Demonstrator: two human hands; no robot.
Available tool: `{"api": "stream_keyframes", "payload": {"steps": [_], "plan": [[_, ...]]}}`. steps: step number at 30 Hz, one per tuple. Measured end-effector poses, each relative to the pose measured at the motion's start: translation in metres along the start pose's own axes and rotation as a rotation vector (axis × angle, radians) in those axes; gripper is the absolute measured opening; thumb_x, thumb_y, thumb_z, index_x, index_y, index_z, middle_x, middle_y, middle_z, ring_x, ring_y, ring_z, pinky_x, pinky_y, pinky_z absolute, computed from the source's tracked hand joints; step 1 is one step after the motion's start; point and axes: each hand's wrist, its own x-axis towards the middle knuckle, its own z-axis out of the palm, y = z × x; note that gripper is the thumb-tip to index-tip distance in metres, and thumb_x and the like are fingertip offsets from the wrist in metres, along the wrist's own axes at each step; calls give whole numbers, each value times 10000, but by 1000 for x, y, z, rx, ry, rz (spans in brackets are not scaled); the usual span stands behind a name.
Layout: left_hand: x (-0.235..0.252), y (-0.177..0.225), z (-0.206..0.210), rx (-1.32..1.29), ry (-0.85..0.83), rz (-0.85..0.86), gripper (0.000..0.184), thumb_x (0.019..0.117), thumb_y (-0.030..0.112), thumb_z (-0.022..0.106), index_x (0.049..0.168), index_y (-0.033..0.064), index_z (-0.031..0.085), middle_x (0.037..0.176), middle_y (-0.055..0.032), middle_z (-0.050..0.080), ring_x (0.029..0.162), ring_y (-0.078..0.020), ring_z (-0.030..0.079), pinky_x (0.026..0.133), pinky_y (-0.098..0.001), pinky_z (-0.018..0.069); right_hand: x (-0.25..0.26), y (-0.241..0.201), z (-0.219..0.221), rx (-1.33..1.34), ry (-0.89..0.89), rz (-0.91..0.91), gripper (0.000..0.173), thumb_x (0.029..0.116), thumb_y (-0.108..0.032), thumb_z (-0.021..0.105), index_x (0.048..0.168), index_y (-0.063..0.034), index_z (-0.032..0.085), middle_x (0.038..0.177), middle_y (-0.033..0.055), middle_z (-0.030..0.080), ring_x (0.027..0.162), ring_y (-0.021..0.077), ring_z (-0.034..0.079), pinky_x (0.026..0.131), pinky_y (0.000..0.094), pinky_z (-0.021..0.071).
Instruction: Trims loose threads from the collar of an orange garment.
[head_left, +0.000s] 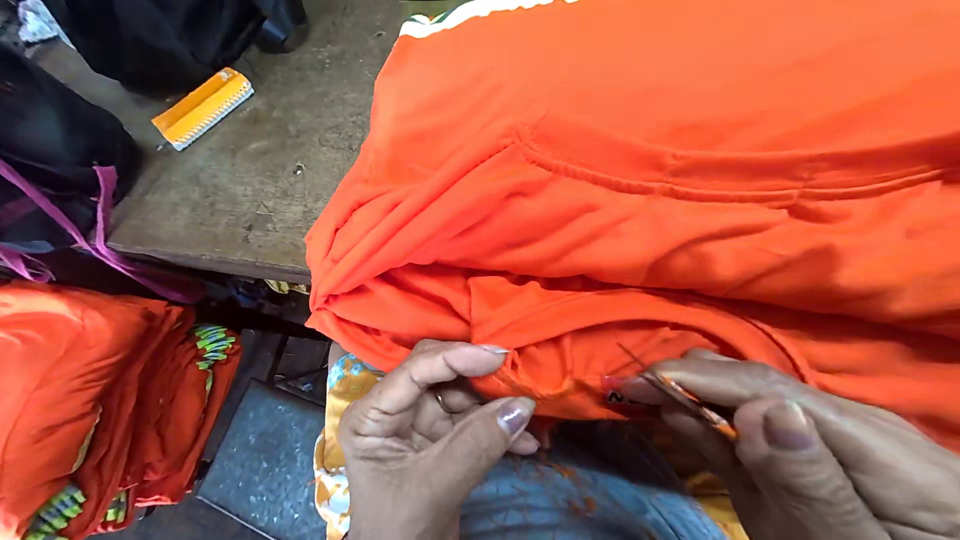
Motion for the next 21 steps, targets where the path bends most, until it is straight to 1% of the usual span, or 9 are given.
{"api": "stream_keyframes", "payload": {"steps": [3,6,8,9,10,12,14,17,21], "plan": [[0,2,1,13,3,-13,338,829,-50,789,1156,17,737,1038,-150,721,750,-163,730,676,-301,650,4,-6,-4,114,-62,76,388,1077,-469,486,1208,-162,684,882,-65,651,702,-35,555,596,142,461],[0,0,1,52,-6,-8,346,820,-59,792,1152,20,735,1009,-147,719,702,-152,715,636,-288,642,14,-14,-1,89,-71,72,355,983,-376,700,1238,-131,676,948,-70,691,760,-45,582,650,125,491],[1,1,1,82,-24,14,337,832,-52,787,1156,15,728,997,-146,714,689,-152,710,625,-286,641,21,-16,7,56,-68,-4,346,947,-304,752,1221,-103,685,1011,-58,712,840,-35,630,718,124,542],[1,1,1,96,-31,27,330,840,-43,783,1159,17,727,999,-140,716,695,-154,715,626,-286,644,26,-16,12,10,-61,-60,306,949,-282,747,1185,-94,702,1012,-46,723,878,-27,654,758,130,562],[1,1,1,108,-36,42,328,843,-34,783,1161,21,726,1008,-131,718,712,-152,723,636,-284,648,30,-15,16,-41,-48,-123,241,960,-257,721,1134,-89,718,962,-33,711,865,-21,644,751,129,543],[0,1,0,133,-48,74,331,846,-10,784,1170,28,724,1046,-98,711,795,-139,727,698,-280,647,35,-14,23,-115,-23,-234,140,987,-202,654,1026,-84,717,820,-18,631,757,-5,576,659,119,469],[1,-1,-2,130,-57,82,319,860,7,771,1174,22,717,1065,-86,706,840,-126,716,735,-275,637,37,-16,24,-246,-21,-326,134,994,-172,588,942,-93,684,740,-3,579,676,43,534,581,162,417],[0,-2,-2,102,-44,44,283,887,30,754,1166,6,710,1043,-93,703,775,-92,690,686,-237,615,29,-19,25,-401,-39,-439,122,1026,-160,549,989,-83,637,741,39,540,637,132,493,542,251,377],[2,-2,7,96,18,-5,358,790,-46,824,1118,9,694,986,-132,722,747,-151,734,672,-283,648,16,-21,28,-466,-67,-474,120,1027,-165,557,1029,-71,631,761,53,549,635,171,480,552,287,373]]}}
